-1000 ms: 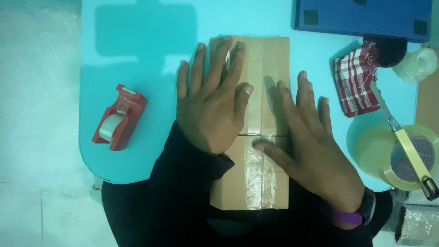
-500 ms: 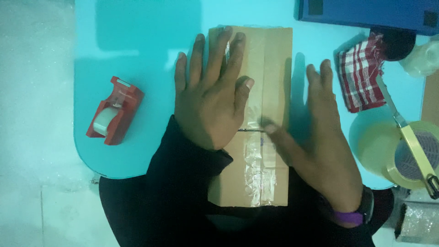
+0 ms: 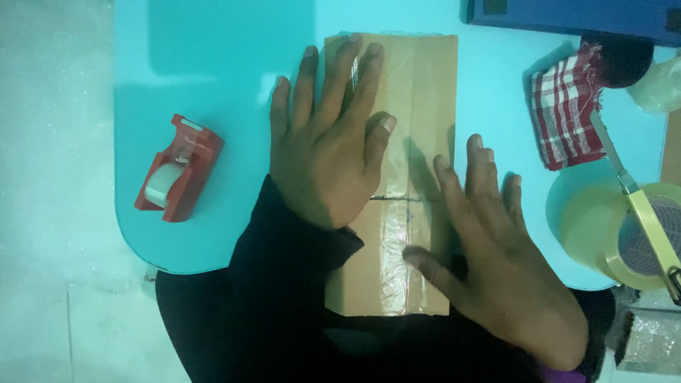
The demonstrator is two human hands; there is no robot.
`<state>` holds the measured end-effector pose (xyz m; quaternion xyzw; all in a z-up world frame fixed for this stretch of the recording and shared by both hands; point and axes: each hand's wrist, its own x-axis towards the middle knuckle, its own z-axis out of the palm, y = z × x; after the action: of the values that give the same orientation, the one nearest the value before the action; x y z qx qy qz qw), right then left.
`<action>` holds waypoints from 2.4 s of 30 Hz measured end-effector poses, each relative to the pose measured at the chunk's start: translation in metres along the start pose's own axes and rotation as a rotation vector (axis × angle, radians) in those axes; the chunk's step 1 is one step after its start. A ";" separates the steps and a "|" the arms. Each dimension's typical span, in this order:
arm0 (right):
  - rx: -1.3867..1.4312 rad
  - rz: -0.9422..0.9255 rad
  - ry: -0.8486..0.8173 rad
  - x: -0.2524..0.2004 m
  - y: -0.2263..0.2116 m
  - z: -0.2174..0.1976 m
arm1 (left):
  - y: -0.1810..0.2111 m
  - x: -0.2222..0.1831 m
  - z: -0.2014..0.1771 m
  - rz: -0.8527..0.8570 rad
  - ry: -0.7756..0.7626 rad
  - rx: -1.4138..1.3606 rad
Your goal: The person seals a small cardboard box with clear packing tape.
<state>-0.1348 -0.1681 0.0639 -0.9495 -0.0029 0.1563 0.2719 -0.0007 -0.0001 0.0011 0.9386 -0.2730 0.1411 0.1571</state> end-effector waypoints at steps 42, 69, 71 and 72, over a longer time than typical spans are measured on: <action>-0.037 -0.129 0.349 0.007 0.007 0.017 | 0.034 -0.015 -0.028 0.110 -0.093 0.085; -0.079 -0.090 0.396 0.008 0.023 0.031 | 0.103 -0.162 -0.049 0.004 -0.172 0.188; -0.060 -0.103 0.400 0.006 0.023 0.030 | 0.103 -0.170 -0.054 0.027 -0.138 0.168; -0.042 -0.114 0.400 0.005 0.023 0.030 | 0.103 -0.173 -0.057 0.050 -0.106 0.144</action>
<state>-0.1407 -0.1720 0.0266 -0.9654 -0.0057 -0.0510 0.2557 -0.2081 0.0195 0.0148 0.9464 -0.2935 0.1142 0.0711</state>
